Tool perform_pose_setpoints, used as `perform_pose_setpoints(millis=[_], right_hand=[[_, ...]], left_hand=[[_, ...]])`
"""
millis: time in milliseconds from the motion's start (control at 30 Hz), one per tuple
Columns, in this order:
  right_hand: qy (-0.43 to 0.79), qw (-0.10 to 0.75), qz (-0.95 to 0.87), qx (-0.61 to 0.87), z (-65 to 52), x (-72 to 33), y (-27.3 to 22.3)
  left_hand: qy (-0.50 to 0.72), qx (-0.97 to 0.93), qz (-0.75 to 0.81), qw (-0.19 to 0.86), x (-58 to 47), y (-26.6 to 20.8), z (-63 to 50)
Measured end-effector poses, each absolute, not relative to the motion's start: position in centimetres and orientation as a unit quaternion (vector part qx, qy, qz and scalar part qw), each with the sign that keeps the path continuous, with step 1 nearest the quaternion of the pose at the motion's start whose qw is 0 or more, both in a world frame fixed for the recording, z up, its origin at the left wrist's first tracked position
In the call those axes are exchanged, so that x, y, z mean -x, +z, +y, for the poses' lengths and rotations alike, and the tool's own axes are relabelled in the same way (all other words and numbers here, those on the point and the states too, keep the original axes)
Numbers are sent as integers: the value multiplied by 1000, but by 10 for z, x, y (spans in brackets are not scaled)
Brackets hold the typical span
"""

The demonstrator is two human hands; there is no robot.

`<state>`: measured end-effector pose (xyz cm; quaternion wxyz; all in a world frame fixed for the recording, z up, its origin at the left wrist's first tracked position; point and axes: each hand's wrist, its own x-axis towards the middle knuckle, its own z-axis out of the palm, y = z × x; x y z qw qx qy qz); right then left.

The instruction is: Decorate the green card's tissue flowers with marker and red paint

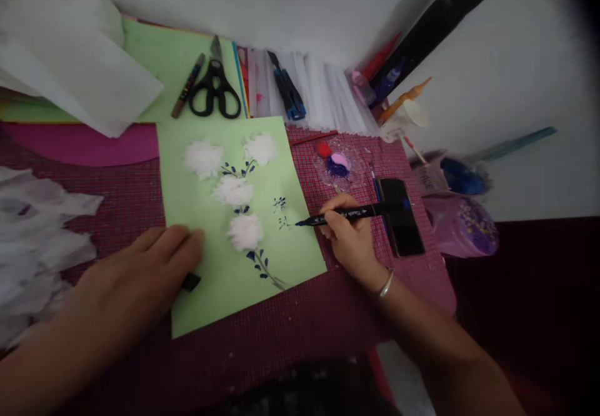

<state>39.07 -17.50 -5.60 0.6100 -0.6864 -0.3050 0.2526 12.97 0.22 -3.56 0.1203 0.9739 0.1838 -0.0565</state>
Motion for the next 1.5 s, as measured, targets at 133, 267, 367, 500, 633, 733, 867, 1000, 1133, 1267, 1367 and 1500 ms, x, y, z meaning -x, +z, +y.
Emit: perform_pose_setpoints(millis=[133,267,367,500,633,733,867,1000,1133,1267,1367,1500], right_hand=[[295,669,-281,622,-176,-374,-38],[396,667,-319,545,-172,-351,-6],[439,648,-368,502,-168,-335,6],[468,630,-380,488,-164,-318,8],[467,609,-385,513,-164,-307,8],[455,592,-403,530,-165,-303,7],[447,600,-403,528,-165,-298,-1],[486,651,-361,459,-167,-291,-1],[526,651,-362,410,-171,-279,7],[545,639,-374,394,-176,-269,10],[536,644,-378,394,-180,-260,9],[514,598,-449,420,-196,-245,12]], left_hand=[[-95,-960,194,177,-143,-4,1],[-124,-940,226,222,-154,24,-2],[-145,-936,241,210,-154,32,-6],[-124,-941,242,204,-145,31,-14],[-91,-943,242,210,-136,28,-22],[-81,-944,249,198,-133,28,-26],[-43,-938,254,232,-129,30,-33],[58,-883,230,404,-117,35,-43],[182,-823,238,483,-97,42,-57],[229,-789,288,492,-84,46,-68],[250,-764,319,502,-82,44,-73],[243,-651,293,657,-83,38,-84]])
